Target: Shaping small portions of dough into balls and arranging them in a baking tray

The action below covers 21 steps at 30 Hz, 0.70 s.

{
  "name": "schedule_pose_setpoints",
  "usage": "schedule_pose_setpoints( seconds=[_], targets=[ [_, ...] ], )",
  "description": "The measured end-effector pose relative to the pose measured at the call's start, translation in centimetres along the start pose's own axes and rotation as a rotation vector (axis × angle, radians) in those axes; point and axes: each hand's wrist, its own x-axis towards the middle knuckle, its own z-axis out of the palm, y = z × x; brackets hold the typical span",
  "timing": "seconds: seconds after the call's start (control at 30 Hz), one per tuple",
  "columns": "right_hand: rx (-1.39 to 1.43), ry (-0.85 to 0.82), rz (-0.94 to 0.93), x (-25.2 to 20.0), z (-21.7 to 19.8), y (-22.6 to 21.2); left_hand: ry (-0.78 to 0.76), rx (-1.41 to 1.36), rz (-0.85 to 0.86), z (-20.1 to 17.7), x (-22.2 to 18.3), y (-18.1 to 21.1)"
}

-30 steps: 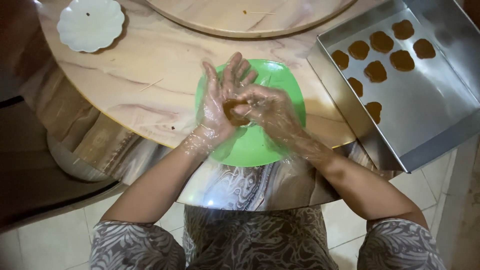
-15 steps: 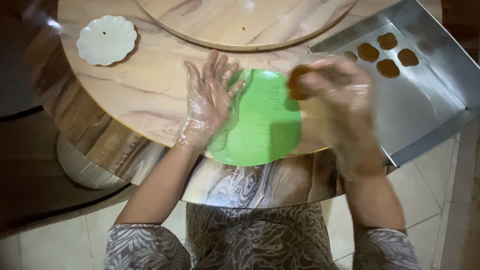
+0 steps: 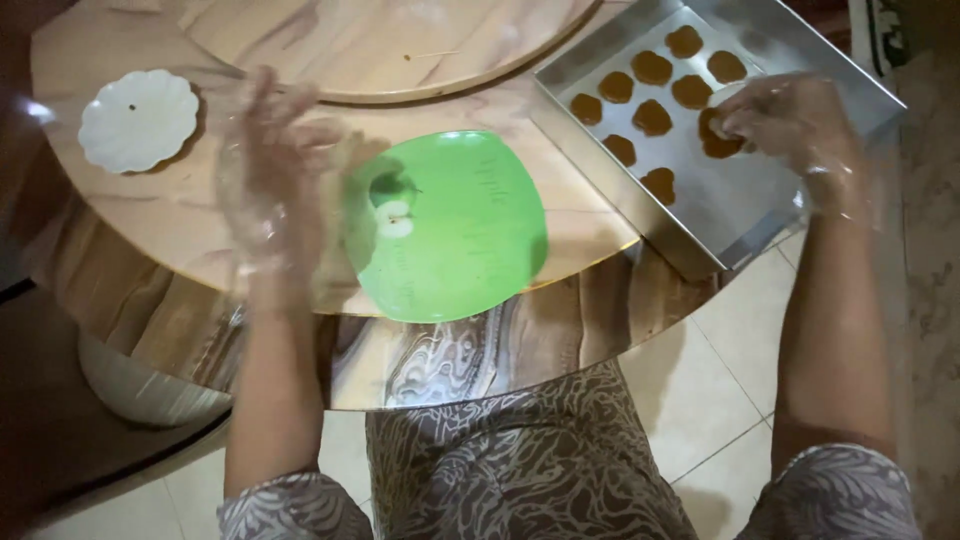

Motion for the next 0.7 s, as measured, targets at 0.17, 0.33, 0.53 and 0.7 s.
schedule_pose_setpoints(
  seconds=[0.17, 0.33, 0.53, 0.7],
  targets=[
    [0.037, -0.138, 0.133, 0.9, 0.6, 0.7, 0.174, 0.817, 0.108, 0.0, -3.4, 3.9],
    [-0.227, -0.202, -0.037, 4.7, 1.6, 5.5, 0.334, 1.192, 0.005, -1.1, -8.5, 5.2],
    [-0.554, -0.047, -0.436, 6.3, 2.4, 10.1, 0.573, 1.046, -0.165, 1.7, -11.3, 4.1],
    [-0.566, -0.089, -0.383, 3.3, 1.7, 5.3, -0.069, 1.870, 0.147, -2.4, -12.9, 5.2]
  ],
)
